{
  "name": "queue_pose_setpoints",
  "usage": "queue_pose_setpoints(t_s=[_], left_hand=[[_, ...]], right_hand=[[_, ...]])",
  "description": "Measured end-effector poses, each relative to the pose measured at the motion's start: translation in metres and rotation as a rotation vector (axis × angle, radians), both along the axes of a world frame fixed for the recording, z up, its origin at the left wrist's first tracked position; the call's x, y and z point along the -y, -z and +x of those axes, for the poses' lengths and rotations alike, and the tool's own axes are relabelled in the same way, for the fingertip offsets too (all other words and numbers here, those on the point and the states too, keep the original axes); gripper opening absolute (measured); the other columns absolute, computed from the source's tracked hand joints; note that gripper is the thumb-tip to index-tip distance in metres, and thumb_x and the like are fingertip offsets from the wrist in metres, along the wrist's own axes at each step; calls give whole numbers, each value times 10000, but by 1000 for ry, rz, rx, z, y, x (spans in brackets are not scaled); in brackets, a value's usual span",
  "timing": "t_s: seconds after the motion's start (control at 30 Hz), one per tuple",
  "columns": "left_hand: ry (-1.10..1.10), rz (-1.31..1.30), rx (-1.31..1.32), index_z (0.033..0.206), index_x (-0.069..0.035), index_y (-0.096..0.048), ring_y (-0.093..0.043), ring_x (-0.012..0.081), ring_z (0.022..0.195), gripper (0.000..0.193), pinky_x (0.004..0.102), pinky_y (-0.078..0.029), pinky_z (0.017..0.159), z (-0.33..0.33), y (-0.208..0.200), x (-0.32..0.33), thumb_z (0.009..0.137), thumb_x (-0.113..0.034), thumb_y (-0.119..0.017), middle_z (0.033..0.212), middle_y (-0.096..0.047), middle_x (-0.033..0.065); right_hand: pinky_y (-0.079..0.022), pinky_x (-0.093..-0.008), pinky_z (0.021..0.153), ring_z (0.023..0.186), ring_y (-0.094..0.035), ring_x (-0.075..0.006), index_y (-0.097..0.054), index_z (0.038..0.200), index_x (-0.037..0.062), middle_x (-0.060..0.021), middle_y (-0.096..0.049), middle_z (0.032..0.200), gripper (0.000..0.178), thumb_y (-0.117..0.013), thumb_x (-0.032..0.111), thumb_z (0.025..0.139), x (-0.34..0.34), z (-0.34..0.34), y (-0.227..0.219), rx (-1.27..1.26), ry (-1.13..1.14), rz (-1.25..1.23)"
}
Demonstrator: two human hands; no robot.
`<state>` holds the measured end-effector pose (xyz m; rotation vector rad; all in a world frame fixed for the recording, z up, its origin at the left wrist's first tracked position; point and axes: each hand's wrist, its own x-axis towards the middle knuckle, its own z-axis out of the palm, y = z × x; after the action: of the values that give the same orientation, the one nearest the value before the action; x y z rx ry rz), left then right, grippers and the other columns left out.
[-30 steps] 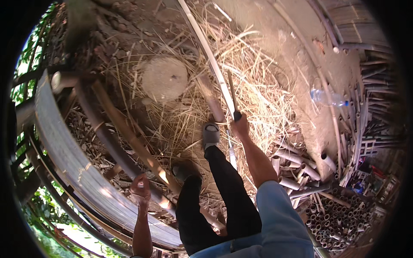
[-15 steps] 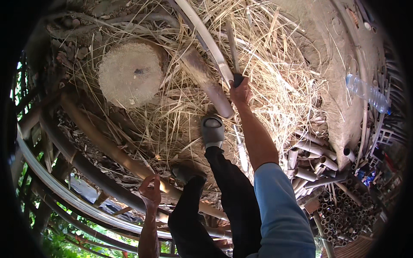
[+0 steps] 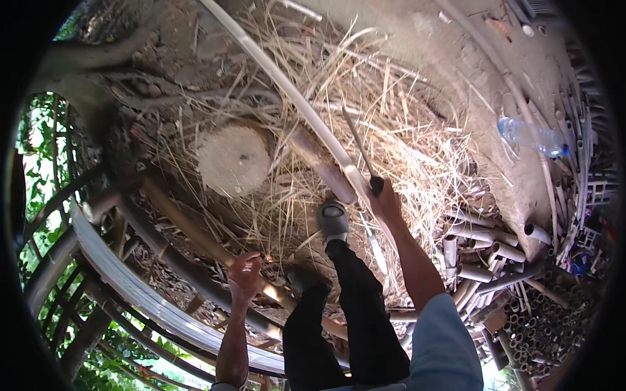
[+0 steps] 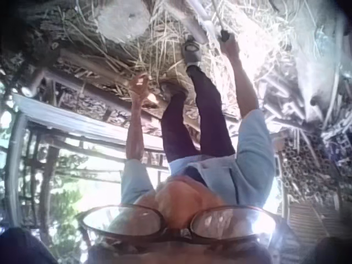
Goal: The person strips layers from a long bamboo pole using a large blade, then holds the resulting thin bamboo strips to shave and smooth their edges with the blade while standing in an outdoor workshop area.
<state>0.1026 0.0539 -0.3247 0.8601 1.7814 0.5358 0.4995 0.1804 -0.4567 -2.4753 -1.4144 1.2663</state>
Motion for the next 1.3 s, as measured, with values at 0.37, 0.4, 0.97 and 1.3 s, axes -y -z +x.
queue_pose_setpoints(t_s=[0.37, 0.4, 0.97, 1.3], left_hand=[[48, 133, 57, 1108, -21, -730, -668, 92, 776, 214, 265, -542, 702, 26, -115, 0, 952, -167, -717, 835, -728, 39], [77, 201, -26, 1077, -4, -732, -651, 81, 728, 227, 253, -532, 668, 29, -131, 5, 942, -187, -733, 798, -717, 25], [42, 307, 371, 1191, -89, -672, -615, 124, 725, 329, 317, -526, 680, 3, -192, 97, 991, -347, -633, 843, -666, 17], [-541, 151, 1433, 1120, -101, -595, -626, 213, 836, 379, 409, -543, 801, 80, -340, 95, 1070, -451, -459, 891, -631, 62]], right_hand=[[-550, -507, 823, 916, -705, -435, -502, 1243, 101, -226, -713, 951, 675, -849, 269, 690, 103, -2, -228, 161, -71, -67], [-549, -520, 826, 913, -702, -453, -511, 1263, 118, -237, -716, 935, 619, -799, 229, 726, 113, 1, -240, 252, -92, -4], [-589, -471, 800, 908, -727, -396, -685, 1139, 143, -204, -741, 938, 461, -835, 274, 724, 338, -51, -505, 97, 1, 250], [-577, -336, 750, 785, -688, -137, -662, 1072, -1, -53, -686, 808, 537, -939, 264, 696, 416, -38, -531, -548, 101, 48]])
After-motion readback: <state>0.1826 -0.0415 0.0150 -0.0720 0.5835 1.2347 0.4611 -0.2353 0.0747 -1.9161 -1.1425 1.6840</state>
